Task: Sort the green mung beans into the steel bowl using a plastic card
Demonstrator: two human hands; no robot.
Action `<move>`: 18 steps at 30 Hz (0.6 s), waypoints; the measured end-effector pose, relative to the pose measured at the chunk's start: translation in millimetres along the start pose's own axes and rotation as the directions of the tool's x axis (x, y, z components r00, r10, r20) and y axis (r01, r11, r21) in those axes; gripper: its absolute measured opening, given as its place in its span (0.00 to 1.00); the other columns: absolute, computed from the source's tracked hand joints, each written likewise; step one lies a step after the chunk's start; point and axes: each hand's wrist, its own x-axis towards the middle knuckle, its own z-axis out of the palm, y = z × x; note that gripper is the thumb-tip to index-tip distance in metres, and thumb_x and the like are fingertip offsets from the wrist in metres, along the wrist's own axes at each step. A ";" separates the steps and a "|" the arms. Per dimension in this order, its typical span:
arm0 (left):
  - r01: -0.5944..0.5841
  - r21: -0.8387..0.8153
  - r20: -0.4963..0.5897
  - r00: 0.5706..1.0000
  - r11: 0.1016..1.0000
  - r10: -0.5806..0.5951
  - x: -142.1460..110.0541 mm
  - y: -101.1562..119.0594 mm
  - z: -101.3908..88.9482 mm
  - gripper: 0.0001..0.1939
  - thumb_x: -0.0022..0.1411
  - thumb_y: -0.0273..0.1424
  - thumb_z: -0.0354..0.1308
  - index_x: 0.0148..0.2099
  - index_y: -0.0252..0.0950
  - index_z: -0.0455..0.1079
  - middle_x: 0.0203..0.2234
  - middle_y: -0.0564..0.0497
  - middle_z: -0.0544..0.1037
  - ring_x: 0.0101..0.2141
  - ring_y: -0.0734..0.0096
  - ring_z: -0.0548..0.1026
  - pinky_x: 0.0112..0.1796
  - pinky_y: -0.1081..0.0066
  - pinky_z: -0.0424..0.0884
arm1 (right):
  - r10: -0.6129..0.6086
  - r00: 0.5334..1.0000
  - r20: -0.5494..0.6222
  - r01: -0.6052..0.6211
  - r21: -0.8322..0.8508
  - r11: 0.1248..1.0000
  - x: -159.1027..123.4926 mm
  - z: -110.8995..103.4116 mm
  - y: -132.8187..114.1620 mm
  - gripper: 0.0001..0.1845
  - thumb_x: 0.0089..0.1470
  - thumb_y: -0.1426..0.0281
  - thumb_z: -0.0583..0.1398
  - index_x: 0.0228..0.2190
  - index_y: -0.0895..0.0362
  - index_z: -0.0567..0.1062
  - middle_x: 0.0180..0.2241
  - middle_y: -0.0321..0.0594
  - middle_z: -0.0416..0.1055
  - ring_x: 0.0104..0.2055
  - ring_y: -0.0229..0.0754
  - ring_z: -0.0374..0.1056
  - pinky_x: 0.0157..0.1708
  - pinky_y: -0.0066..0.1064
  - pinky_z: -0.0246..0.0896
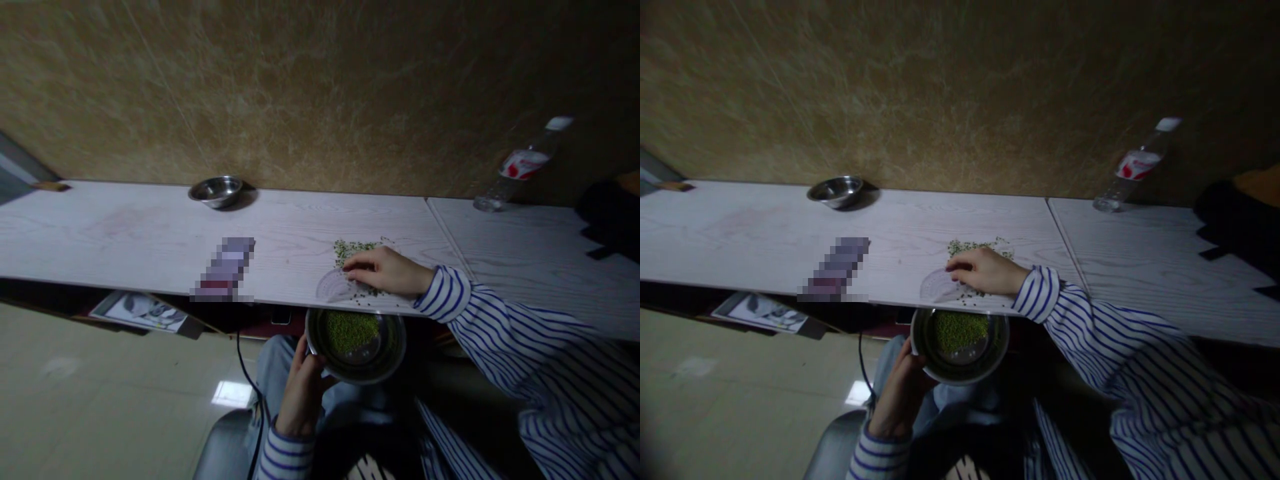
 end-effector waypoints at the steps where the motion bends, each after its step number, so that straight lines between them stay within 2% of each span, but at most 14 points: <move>1: -0.001 0.007 0.001 1.000 1.000 0.001 0.0 -0.4 -0.5 0.34 0.52 0.32 0.62 0.63 0.43 0.64 0.54 0.43 0.74 0.47 0.54 0.73 0.38 0.64 0.74 | 0.001 0.998 -0.066 -0.002 -0.015 1.000 -5.9 -2.2 2.2 0.12 0.57 0.71 0.61 0.42 0.58 0.81 0.39 0.44 0.82 0.40 0.43 0.76 0.42 0.35 0.70; 4: 0.001 0.048 0.025 1.000 0.999 -0.003 -0.2 -2.1 -1.6 0.34 0.53 0.33 0.61 0.63 0.44 0.64 0.55 0.43 0.74 0.48 0.53 0.73 0.36 0.65 0.74 | 0.017 0.969 -0.247 -0.032 -0.058 0.998 -27.5 -7.2 11.9 0.13 0.58 0.69 0.60 0.42 0.56 0.81 0.40 0.43 0.82 0.40 0.43 0.77 0.41 0.35 0.72; 8: -0.014 0.096 -0.027 1.000 0.995 0.017 0.4 -6.2 -1.7 0.37 0.51 0.34 0.60 0.65 0.47 0.62 0.54 0.45 0.75 0.47 0.53 0.74 0.35 0.65 0.73 | 0.040 0.911 -0.411 -0.095 -0.113 0.989 -57.4 -8.9 24.2 0.14 0.59 0.67 0.59 0.42 0.56 0.82 0.41 0.44 0.83 0.41 0.46 0.78 0.41 0.36 0.74; 12: 0.004 0.063 -0.037 0.999 0.998 -0.002 1.7 -10.3 -1.1 0.38 0.50 0.33 0.61 0.65 0.45 0.62 0.51 0.43 0.76 0.46 0.51 0.74 0.35 0.63 0.73 | 0.045 0.892 -0.450 -0.132 -0.163 0.978 -75.1 -2.7 28.5 0.14 0.59 0.67 0.58 0.42 0.57 0.82 0.40 0.46 0.83 0.39 0.47 0.79 0.37 0.35 0.76; 18: 0.011 0.059 -0.033 0.999 0.998 -0.009 -0.8 -10.3 1.4 0.37 0.50 0.32 0.61 0.64 0.43 0.63 0.53 0.42 0.75 0.46 0.51 0.74 0.34 0.64 0.73 | -0.019 0.878 -0.479 -0.097 -0.215 0.972 -81.4 7.1 25.0 0.14 0.60 0.69 0.57 0.42 0.55 0.82 0.42 0.44 0.83 0.42 0.47 0.79 0.43 0.38 0.76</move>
